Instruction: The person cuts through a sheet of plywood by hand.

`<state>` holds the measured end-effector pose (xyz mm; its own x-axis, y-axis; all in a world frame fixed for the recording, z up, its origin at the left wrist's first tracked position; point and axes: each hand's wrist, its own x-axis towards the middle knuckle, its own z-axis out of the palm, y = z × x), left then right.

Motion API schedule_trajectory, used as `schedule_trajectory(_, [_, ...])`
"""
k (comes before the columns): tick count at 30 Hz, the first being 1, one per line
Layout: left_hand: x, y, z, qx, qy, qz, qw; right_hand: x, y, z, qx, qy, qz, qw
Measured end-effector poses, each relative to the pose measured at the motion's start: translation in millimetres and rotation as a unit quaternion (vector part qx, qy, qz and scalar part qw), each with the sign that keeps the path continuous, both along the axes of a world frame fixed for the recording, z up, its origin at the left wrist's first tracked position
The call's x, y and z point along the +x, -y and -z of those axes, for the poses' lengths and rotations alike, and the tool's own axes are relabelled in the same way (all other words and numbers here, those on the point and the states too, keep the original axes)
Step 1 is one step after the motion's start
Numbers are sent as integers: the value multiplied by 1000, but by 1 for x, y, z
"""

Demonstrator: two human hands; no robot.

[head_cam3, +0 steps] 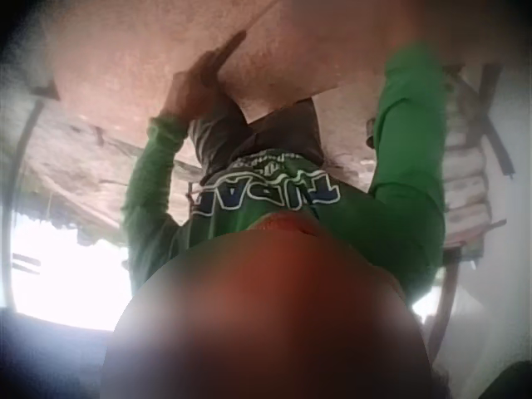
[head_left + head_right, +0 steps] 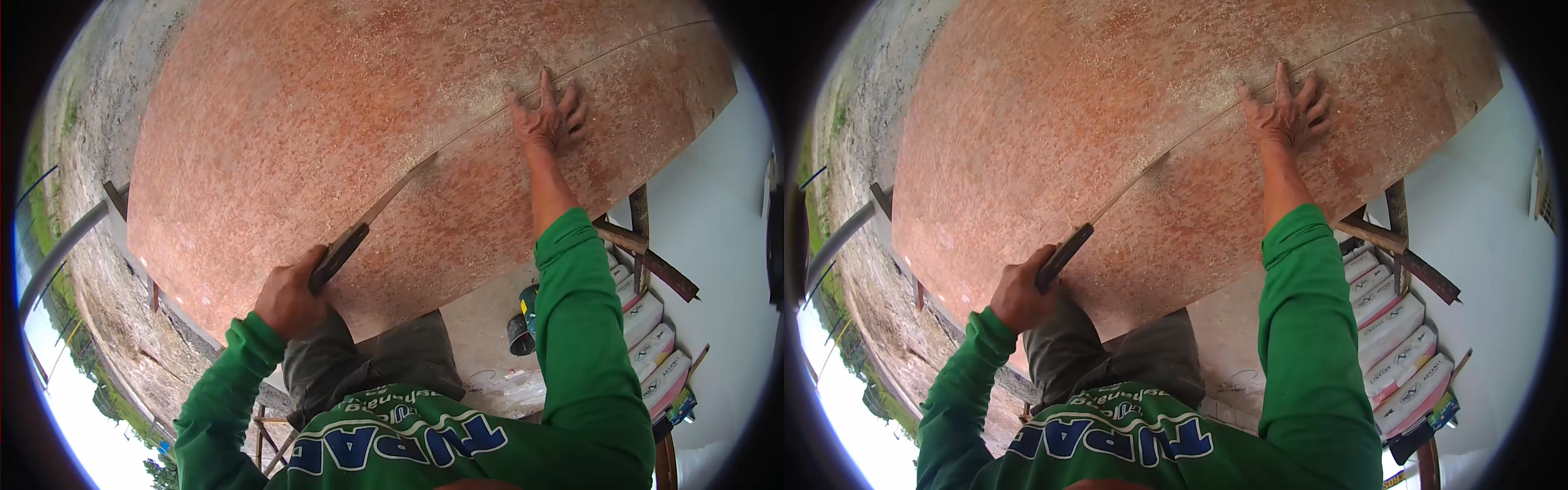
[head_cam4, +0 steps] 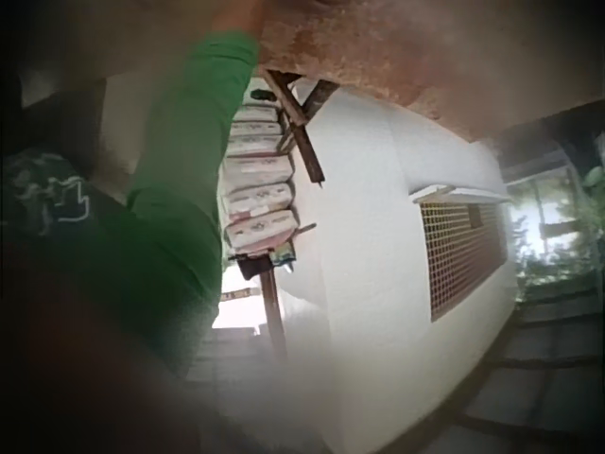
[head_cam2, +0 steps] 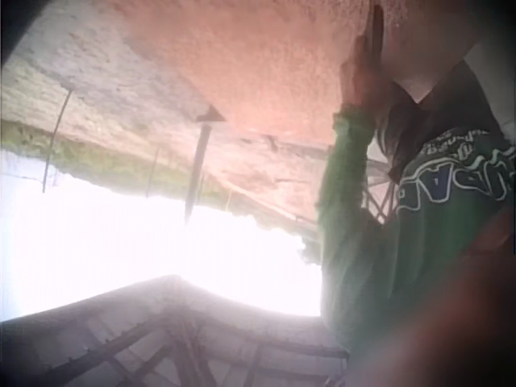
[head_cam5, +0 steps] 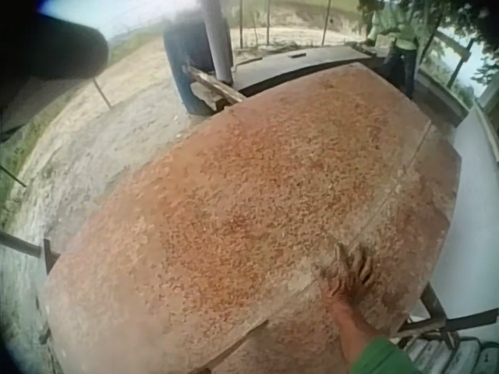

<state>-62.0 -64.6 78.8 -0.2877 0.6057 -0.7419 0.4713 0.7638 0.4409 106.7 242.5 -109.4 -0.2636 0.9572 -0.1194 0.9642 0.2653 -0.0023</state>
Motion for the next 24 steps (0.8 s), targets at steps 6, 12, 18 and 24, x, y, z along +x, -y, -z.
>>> schedule_trajectory(6, [-12,57,-80,-38,-43,-12,998,0,-1,1,4,-10,2,1000])
schedule_trajectory(12, [-2,-69,73,75,-1,39,996,-25,2,-2,22,-75,-31,996])
schedule_trajectory(18, [1,4,-30,-7,-15,3,1000,0,1,-1,-23,18,13,999])
schedule_trajectory(24, [-5,59,-58,-25,-54,30,998,-6,-1,1,1,8,4,1000])
